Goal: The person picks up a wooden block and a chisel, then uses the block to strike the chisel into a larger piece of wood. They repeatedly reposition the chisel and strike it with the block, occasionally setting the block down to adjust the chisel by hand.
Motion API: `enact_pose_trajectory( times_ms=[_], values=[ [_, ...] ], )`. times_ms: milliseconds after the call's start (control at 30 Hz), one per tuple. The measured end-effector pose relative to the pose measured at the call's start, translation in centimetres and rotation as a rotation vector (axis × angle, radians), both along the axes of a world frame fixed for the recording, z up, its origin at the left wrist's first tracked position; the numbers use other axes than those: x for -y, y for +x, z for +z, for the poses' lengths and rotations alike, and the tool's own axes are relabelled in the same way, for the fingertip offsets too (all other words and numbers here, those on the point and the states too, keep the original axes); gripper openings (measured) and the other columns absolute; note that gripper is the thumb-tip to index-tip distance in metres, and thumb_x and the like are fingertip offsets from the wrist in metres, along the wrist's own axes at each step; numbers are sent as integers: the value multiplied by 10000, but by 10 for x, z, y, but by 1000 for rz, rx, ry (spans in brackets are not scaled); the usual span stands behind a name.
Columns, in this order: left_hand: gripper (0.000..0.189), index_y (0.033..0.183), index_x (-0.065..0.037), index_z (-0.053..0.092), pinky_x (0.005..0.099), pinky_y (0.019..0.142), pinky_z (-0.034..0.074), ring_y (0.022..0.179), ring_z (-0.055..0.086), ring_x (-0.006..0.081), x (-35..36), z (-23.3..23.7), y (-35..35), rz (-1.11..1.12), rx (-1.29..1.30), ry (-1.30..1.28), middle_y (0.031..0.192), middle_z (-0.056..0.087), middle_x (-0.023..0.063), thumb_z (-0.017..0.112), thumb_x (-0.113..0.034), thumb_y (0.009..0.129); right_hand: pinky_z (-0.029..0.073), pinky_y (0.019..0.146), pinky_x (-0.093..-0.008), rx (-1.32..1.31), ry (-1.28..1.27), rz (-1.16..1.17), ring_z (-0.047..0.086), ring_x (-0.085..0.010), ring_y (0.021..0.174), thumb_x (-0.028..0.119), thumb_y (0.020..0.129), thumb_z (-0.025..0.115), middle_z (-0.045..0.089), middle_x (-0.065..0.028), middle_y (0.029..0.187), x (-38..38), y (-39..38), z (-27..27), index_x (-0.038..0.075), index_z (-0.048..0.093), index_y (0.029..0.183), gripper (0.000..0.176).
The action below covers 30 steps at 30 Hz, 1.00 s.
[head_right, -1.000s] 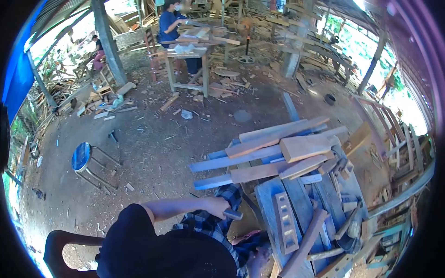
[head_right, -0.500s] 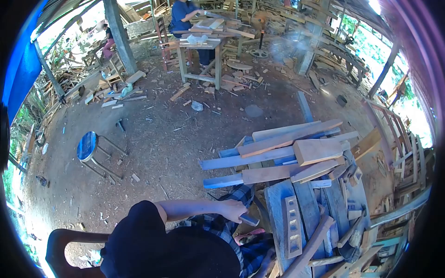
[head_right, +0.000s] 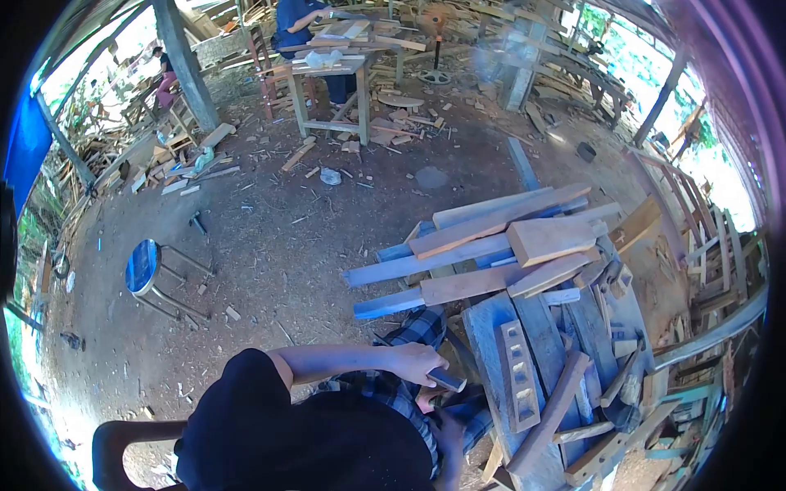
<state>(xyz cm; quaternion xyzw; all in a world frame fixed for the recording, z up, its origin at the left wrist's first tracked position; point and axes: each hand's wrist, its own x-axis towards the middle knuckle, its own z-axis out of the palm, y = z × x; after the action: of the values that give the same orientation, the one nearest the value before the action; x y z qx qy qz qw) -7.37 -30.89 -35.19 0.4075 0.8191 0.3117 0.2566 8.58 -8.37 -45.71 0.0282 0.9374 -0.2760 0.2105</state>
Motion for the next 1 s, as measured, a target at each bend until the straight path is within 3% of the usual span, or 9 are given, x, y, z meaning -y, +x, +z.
enact_pose_trajectory(
  times_ms=[33,133,233,300,333,467,567,767,1000],
  values=[
    [428,1086,-25,592,459,736,508,848,662,360,-2,8,-2,4,10,20,863,675,184,707,-281,763,493,881,-366,25,-489,-79,636,-238,1012,215,909,622,676,-130,1064,2,6,5,68,621,1195,322],
    [379,991,-46,605,441,697,508,799,663,355,-20,4,-4,-78,104,100,800,675,159,721,-338,778,507,739,-285,-184,-811,-476,642,-140,778,73,878,656,689,-101,857,11,21,64,4,649,1097,229],
    [412,1022,-35,625,384,696,521,792,692,267,-36,33,-11,-15,150,110,795,683,168,711,-379,811,502,723,-319,-645,-334,-561,643,-189,776,61,884,617,672,-101,794,-19,34,123,-13,668,848,97],
    [398,1013,-27,639,342,694,524,793,692,200,-50,31,-13,-21,188,262,824,691,151,742,-352,806,470,689,-342,-729,-19,-755,602,-193,740,99,921,555,623,-106,769,-41,37,157,-33,606,859,154],
    [375,1007,-24,648,325,691,524,797,688,161,-57,29,-16,-22,240,380,840,698,130,765,-311,797,460,704,-391,-835,64,-811,593,-278,734,72,892,592,614,-169,823,-56,38,163,-45,639,905,127],
    [280,970,-27,655,287,669,507,812,614,84,-80,67,-23,63,533,568,886,675,12,793,-185,785,402,948,-444,-728,401,-936,530,-349,1077,191,875,637,566,-188,1139,-98,31,160,20,578,1186,359],
    [165,862,-66,567,222,519,443,612,560,67,-95,77,-34,159,448,738,729,586,6,727,-57,823,370,1008,-458,-523,465,-899,475,-377,1169,322,890,622,497,-211,1272,-112,22,128,30,472,1330,549],
    [153,874,-95,503,270,526,405,501,453,93,-142,98,-46,231,858,1140,650,481,-2,642,-146,909,417,917,-495,-466,476,-903,502,-395,1081,380,872,606,507,-210,1236,-111,-1,97,51,415,1383,637],
    [187,845,-110,484,266,526,397,492,438,82,-207,91,-26,144,845,982,610,462,-22,653,-159,908,440,869,-485,-457,511,-802,505,-376,1056,306,818,653,501,-194,1234,-122,11,88,53,343,1431,732]
  ],
)
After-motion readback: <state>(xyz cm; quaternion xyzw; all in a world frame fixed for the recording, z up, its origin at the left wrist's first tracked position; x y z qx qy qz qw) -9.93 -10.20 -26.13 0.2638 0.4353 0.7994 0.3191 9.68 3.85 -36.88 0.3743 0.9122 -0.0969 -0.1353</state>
